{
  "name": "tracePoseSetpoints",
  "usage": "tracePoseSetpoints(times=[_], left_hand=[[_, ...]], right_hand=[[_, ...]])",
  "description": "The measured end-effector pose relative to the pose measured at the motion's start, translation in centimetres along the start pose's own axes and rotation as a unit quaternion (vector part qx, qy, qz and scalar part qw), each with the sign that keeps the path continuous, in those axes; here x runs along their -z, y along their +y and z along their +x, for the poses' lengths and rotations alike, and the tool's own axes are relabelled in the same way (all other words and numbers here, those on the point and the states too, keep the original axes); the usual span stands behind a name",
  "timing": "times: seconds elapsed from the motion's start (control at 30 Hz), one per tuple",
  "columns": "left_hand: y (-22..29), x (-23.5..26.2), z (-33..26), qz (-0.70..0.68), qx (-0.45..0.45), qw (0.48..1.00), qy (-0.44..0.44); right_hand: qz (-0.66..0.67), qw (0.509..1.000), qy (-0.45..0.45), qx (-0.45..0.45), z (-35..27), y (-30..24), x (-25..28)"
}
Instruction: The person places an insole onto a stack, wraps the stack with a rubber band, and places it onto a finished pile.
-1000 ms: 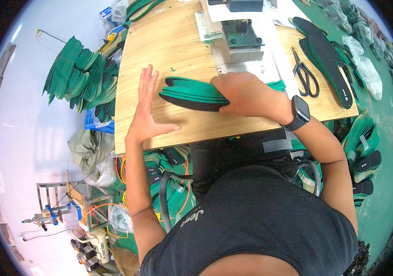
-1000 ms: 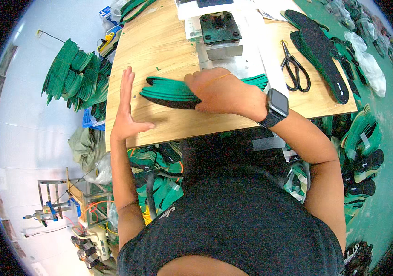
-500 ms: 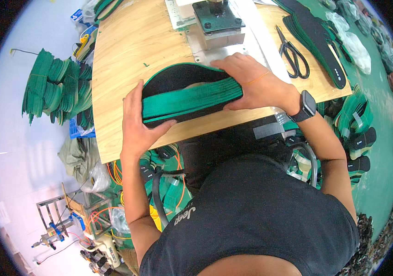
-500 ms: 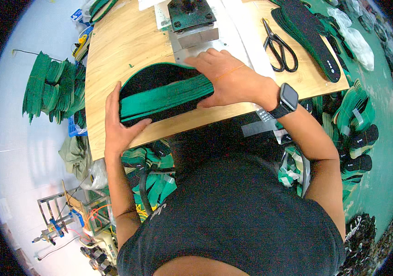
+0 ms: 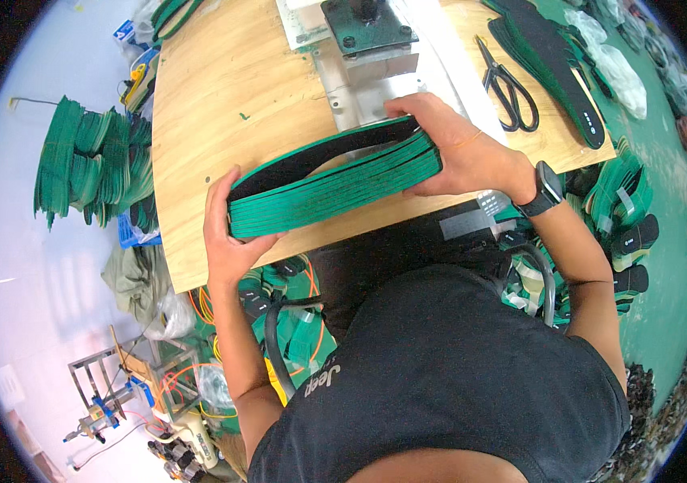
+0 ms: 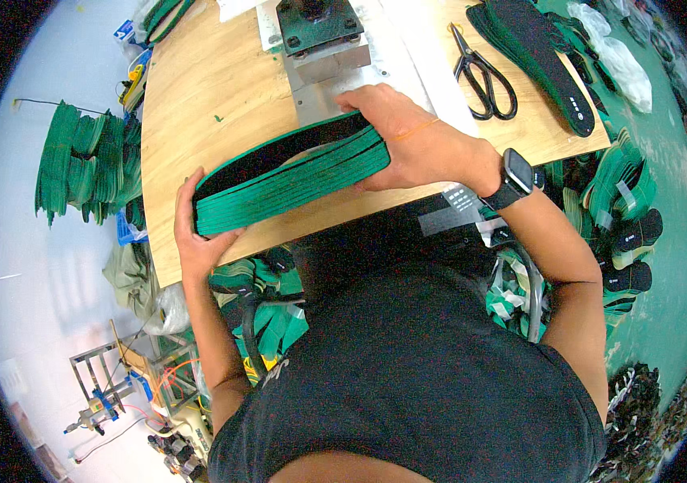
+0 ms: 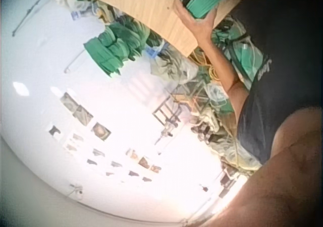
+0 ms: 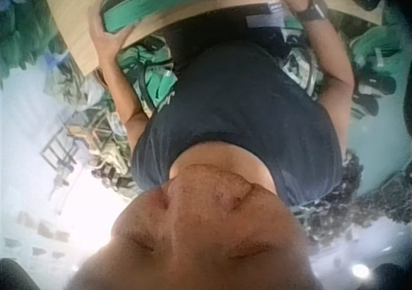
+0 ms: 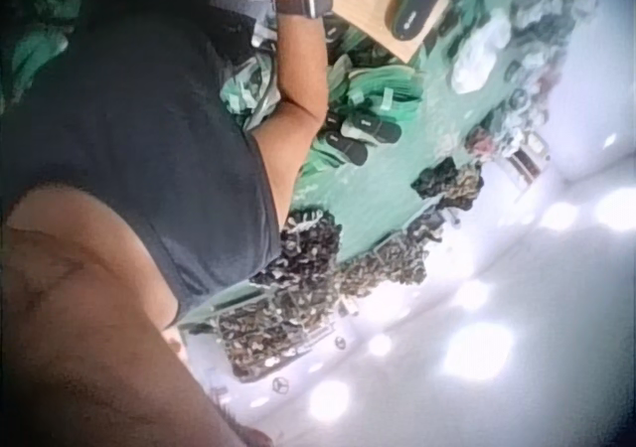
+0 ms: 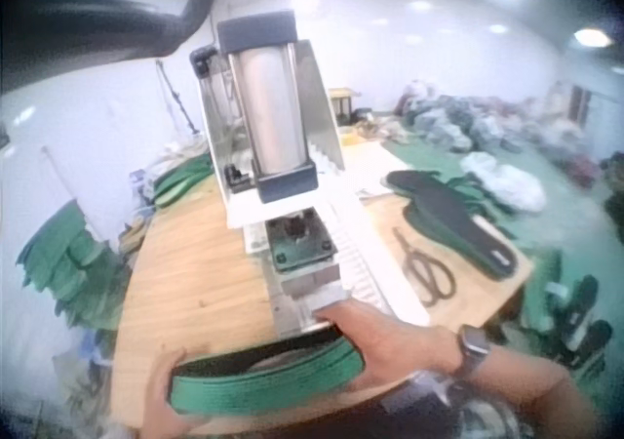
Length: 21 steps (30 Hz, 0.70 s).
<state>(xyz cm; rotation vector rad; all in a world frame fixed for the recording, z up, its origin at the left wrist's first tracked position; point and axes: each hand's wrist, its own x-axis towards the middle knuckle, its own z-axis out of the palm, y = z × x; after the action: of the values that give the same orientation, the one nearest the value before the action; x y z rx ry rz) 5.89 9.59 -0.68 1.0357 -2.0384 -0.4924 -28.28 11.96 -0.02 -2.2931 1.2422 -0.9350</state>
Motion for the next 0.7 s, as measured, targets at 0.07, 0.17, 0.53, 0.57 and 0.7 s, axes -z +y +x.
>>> tracePoseSetpoints(times=[0.07, 0.17, 0.53, 0.57, 0.7], left_hand=[[-1.3, 0.2, -0.5, 0.007, -0.006, 1.000, -0.006], [-1.8, 0.4, -0.9, -0.009, -0.024, 1.000, 0.006], [-1.9, -1.0, -1.7, -0.073, 0.023, 0.995, 0.061], [-2.1, -1.0, -1.6, -0.070, 0.020, 0.995, 0.064], [-2.3, -0.6, -1.6, -0.035, -0.005, 0.999, 0.007]], right_hand=[[0.020, 0.998, -0.043, -0.050, -0.2, 0.6, 0.1], [0.043, 0.995, -0.058, -0.065, -0.3, 1.0, 0.5], [0.073, 0.990, 0.100, -0.074, -1.2, -0.5, -1.5], [0.091, 0.985, 0.111, -0.092, -1.4, -0.3, -1.8], [0.016, 0.997, 0.041, -0.064, -2.1, 0.4, -1.9]])
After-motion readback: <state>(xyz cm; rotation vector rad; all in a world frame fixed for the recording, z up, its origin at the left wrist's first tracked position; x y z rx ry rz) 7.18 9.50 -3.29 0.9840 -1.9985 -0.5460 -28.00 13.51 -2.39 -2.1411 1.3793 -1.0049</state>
